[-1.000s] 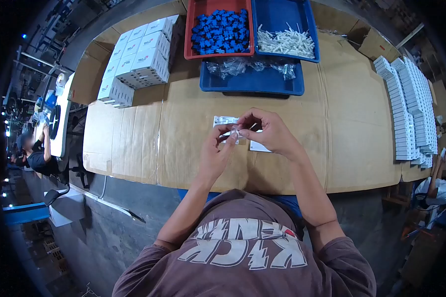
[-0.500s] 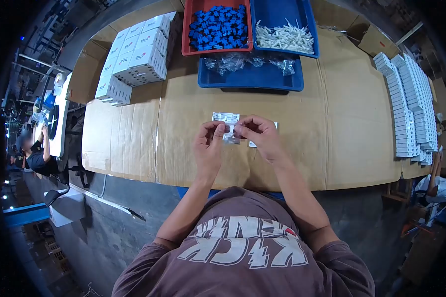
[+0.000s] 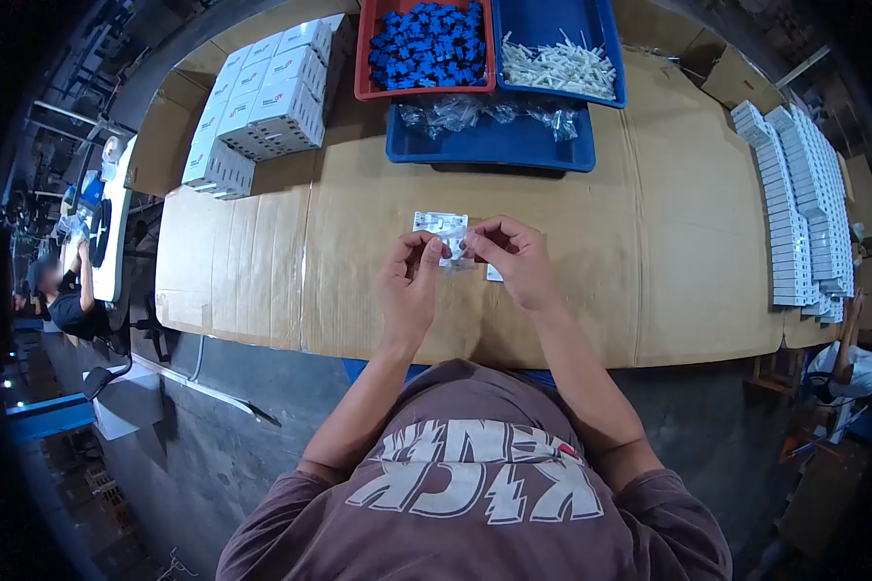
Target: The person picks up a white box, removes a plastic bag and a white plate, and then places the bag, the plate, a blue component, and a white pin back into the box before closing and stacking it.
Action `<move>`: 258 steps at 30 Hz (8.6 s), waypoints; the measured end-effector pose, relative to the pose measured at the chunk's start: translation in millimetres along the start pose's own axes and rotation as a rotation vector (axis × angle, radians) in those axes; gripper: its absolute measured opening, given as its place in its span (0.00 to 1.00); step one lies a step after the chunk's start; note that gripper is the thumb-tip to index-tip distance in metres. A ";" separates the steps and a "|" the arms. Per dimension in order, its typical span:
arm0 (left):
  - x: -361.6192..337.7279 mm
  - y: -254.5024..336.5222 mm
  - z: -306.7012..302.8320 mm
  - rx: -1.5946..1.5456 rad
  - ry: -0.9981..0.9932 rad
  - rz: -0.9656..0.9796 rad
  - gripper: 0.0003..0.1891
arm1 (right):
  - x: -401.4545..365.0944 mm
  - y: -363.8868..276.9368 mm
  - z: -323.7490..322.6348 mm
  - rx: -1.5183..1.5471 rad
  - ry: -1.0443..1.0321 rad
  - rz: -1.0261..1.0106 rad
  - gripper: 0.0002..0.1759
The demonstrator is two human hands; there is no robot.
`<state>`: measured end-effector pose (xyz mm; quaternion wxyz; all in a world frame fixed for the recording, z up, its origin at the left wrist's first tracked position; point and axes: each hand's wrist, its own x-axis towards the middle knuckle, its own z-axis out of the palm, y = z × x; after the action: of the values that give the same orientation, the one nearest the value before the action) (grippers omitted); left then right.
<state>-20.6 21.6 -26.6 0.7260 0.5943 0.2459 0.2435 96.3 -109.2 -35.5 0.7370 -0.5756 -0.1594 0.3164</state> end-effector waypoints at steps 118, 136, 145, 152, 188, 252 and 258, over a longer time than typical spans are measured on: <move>5.4 -27.1 -25.8 0.013 -0.190 -0.140 0.14 | -5.8 9.5 -1.1 -0.052 -0.113 0.135 0.22; 8.1 -10.5 -52.5 0.670 -0.221 0.042 0.12 | -10.7 29.9 3.0 -0.501 -0.032 0.033 0.15; 50.1 -7.6 -62.1 0.981 -0.258 0.409 0.09 | 18.8 33.3 17.4 -0.757 0.021 -0.359 0.08; 59.2 -22.7 -65.5 1.097 -0.302 0.516 0.07 | 17.1 33.3 23.4 -0.980 0.071 -0.286 0.09; 43.0 -35.8 -74.8 1.073 -0.476 0.482 0.30 | 28.0 19.5 4.3 -1.369 -0.262 -0.478 0.09; 57.7 -30.6 -78.1 1.039 -0.367 0.477 0.47 | 109.4 -155.1 56.1 0.872 -0.267 -0.135 0.02; 58.3 -30.6 -77.3 1.066 -0.371 0.481 0.47 | 92.5 -124.0 38.6 1.055 -0.299 -0.139 0.30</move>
<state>-24.3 111.3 -73.9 0.2843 0.9469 0.0621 0.1366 177.5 -37.2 81.3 0.9139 -0.0651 -0.1199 0.3823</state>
